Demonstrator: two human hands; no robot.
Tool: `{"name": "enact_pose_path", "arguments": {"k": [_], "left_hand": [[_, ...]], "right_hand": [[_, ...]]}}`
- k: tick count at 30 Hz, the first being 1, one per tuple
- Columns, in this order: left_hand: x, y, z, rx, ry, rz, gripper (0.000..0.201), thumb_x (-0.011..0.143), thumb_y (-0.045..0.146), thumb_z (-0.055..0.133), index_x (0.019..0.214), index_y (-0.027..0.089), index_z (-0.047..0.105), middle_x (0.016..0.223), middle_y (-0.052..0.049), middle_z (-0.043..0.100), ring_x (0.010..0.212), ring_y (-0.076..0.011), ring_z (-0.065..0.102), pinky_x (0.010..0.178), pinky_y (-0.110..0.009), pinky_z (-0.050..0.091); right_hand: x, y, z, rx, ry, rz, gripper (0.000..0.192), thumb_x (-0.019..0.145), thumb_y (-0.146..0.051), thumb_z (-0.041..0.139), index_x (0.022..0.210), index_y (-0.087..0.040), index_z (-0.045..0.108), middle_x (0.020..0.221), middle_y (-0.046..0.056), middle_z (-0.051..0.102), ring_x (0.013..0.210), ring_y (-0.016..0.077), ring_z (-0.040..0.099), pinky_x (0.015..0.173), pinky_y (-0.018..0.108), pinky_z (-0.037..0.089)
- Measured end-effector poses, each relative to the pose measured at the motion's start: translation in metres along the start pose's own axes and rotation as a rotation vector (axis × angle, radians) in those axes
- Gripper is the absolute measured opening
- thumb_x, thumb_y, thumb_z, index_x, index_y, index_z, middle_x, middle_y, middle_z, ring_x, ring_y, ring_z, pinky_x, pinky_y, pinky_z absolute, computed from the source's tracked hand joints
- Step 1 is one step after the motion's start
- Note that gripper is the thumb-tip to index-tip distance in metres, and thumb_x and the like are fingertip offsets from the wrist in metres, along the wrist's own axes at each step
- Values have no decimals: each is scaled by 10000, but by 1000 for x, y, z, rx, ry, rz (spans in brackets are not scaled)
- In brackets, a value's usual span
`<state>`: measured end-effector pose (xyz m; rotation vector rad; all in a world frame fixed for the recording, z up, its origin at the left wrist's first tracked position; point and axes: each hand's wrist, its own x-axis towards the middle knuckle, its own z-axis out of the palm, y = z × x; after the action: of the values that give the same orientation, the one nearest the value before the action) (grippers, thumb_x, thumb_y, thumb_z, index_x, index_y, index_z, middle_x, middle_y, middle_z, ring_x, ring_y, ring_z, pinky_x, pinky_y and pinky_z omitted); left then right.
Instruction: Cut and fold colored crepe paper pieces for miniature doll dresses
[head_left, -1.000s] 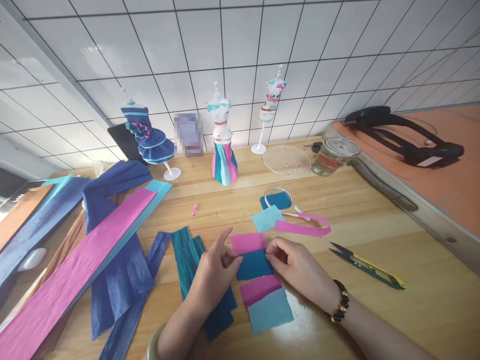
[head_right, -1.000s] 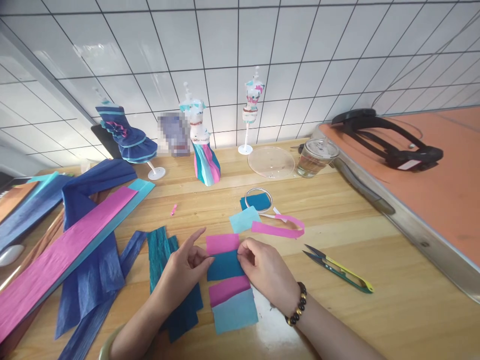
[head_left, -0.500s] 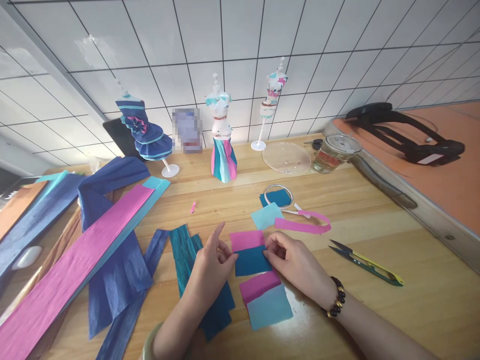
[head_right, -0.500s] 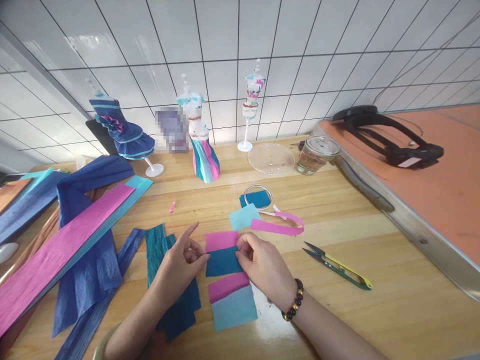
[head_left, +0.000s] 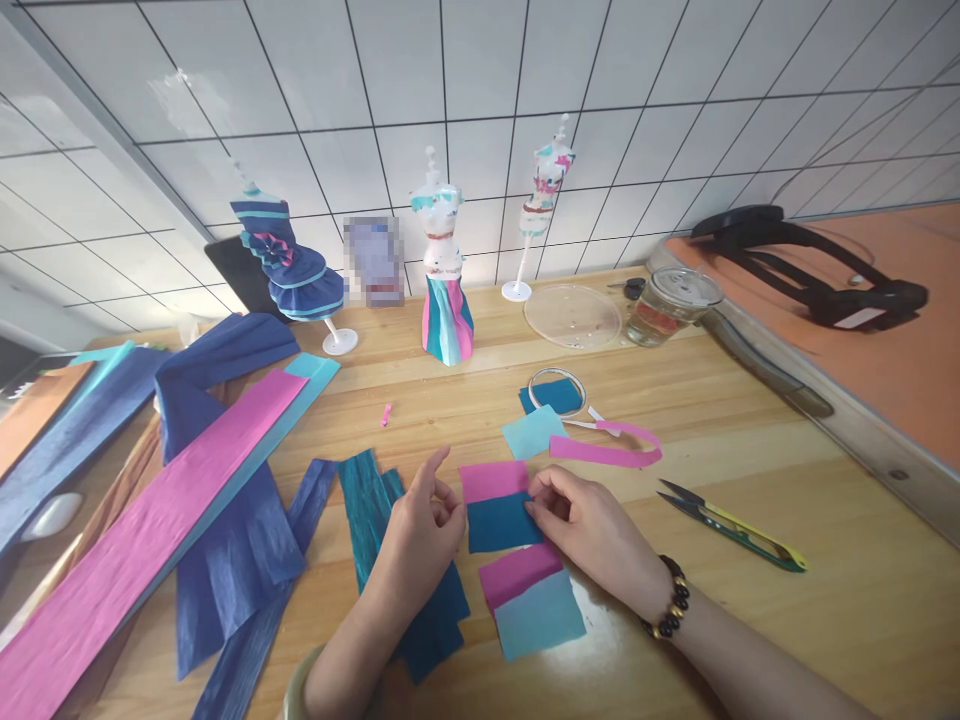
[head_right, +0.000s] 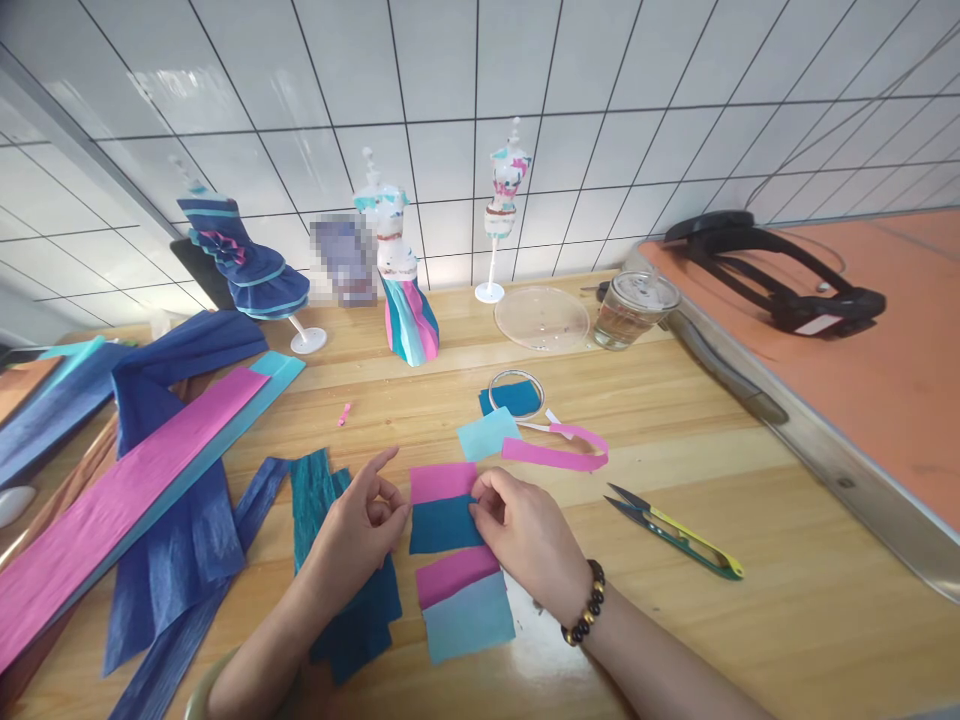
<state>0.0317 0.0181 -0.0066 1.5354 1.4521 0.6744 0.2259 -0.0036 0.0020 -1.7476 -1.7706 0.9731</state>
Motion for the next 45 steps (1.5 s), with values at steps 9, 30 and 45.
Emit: {"name": "enact_pose_path", "arguments": {"k": [9,30,45], "left_hand": [[-1,-4,1,-51,23,3,553,752,192,463,1292,217,344,752,52,500,404,-38,447,432,-172,380],[-15,8,1,-42,-247,167,487,736,239,616,1211,268,512,581,69,502,472,-76,368,478,-195,335],[2,3,-10,-535,-4,-48,181,736,331,632,773,156,611,485,67,470,392,-43,348,367,-162,292]], "right_hand": [[0,0,0,28,3,-16,72,802,-216,477,733,-236,481,641,-38,582,594,140,546,556,257,393],[-9,-16,-12,429,-203,-22,166,789,-367,553,747,-211,511,606,-49,459,545,99,425,507,215,367],[-2,-6,-7,415,-65,-27,238,803,-421,541,918,-212,549,751,2,560,698,134,531,623,246,456]]}}
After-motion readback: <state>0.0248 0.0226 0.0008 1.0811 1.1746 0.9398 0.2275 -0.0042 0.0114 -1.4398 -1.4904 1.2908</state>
